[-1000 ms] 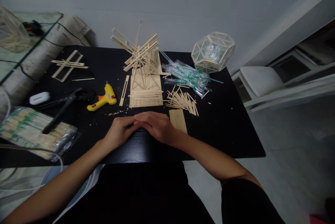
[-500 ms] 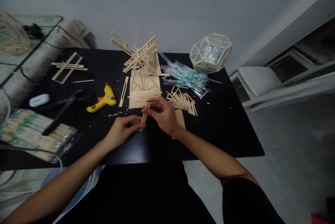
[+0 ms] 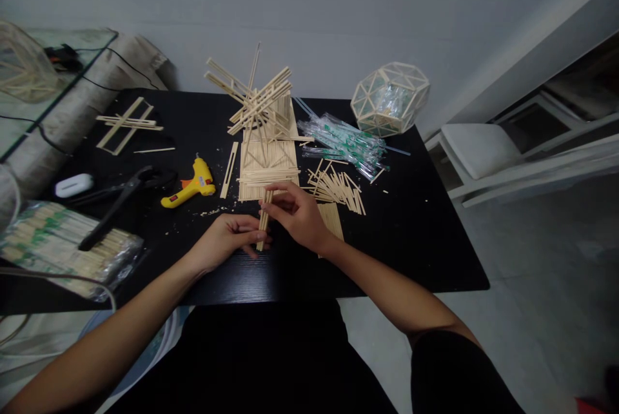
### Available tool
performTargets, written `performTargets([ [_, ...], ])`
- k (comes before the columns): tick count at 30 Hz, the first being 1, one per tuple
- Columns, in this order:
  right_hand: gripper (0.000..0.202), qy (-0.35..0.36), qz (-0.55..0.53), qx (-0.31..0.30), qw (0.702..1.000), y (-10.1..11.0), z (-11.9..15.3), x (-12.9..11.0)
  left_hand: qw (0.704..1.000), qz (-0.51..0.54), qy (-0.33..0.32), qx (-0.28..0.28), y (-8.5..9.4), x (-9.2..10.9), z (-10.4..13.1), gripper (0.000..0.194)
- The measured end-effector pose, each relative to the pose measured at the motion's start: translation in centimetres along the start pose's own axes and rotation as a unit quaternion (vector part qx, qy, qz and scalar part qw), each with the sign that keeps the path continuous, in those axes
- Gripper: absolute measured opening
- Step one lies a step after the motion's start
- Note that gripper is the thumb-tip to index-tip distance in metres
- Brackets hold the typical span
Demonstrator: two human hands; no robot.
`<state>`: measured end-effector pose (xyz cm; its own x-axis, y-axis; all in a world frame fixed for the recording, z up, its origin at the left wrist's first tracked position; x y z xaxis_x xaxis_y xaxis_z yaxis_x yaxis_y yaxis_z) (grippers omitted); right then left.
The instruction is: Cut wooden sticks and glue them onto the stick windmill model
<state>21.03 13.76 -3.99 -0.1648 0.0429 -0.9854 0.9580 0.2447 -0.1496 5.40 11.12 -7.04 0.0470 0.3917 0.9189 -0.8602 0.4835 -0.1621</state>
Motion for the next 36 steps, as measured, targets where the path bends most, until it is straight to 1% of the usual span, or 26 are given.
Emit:
performTargets([
  [3,0.047,-0.037,-0.027,-0.011,0.999,0.0,-0.1,0.5,1.0,-0.013,-0.008,-0.007,-0.1,-0.1,-0.1,0.023],
  [7,0.048,-0.067,-0.047,-0.003,0.997,0.2,-0.2,1.1,1.0,-0.03,-0.003,-0.003,-0.1,-0.1,0.0,0.022],
  [11,0.05,-0.08,-0.066,0.005,0.995,0.3,-0.2,1.5,1.0,-0.027,0.003,0.006,-0.1,0.0,0.0,0.025],
  [15,0.049,-0.08,-0.059,-0.001,0.995,0.4,-0.3,1.7,1.0,-0.023,0.005,0.007,-0.1,-0.1,0.0,0.028],
  [18,0.046,-0.062,-0.029,-0.013,0.998,0.6,-0.5,1.6,0.999,-0.035,0.001,0.005,0.3,0.3,0.2,0.027],
  [20,0.042,-0.035,-0.001,-0.01,0.999,1.1,-0.7,1.4,0.998,-0.058,-0.008,0.015,1.0,1.0,0.4,0.027],
  [22,0.036,0.007,0.05,0.016,0.999,1.8,-0.9,1.1,0.994,-0.092,-0.024,0.046,2.4,2.0,0.8,0.027],
  [23,0.032,0.032,0.09,0.031,0.995,2.2,-1.0,0.9,0.991,-0.108,-0.036,0.071,3.2,2.7,1.0,0.028],
  [25,0.021,0.088,0.202,0.053,0.974,2.8,-1.1,0.4,0.981,-0.147,-0.05,0.119,5.0,3.8,1.3,0.029],
  [27,0.015,0.14,0.321,0.052,0.935,3.0,-1.1,0.1,0.967,-0.179,-0.062,0.169,6.6,4.6,1.6,0.03],
  [29,0.018,0.172,0.41,0.043,0.895,2.9,-1.0,0.2,0.955,-0.206,-0.068,0.204,7.9,5.0,1.7,0.032],
  [30,0.02,0.179,0.441,0.039,0.879,2.9,-1.0,0.3,0.949,-0.218,-0.07,0.215,8.3,5.1,1.7,0.034],
  [32,0.023,0.18,0.481,0.029,0.858,2.8,-0.9,0.7,0.94,-0.246,-0.068,0.227,8.8,5.0,1.7,0.037],
  [36,0.025,0.183,0.521,0.007,0.834,2.5,-0.9,1.0,0.926,-0.291,-0.054,0.234,9.2,4.6,1.5,0.039],
])
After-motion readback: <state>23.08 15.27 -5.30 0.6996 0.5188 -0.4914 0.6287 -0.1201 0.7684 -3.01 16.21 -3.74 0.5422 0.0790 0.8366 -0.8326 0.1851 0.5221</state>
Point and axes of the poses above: each hand's wrist, its own z-axis away from the middle knuckle, its own y-axis out of the back of the hand, x = y × z, the point moved 6 cm from there along -z, towards the middle knuckle, and after that the axes turned 1 degree about y, right-handed, at the moved point
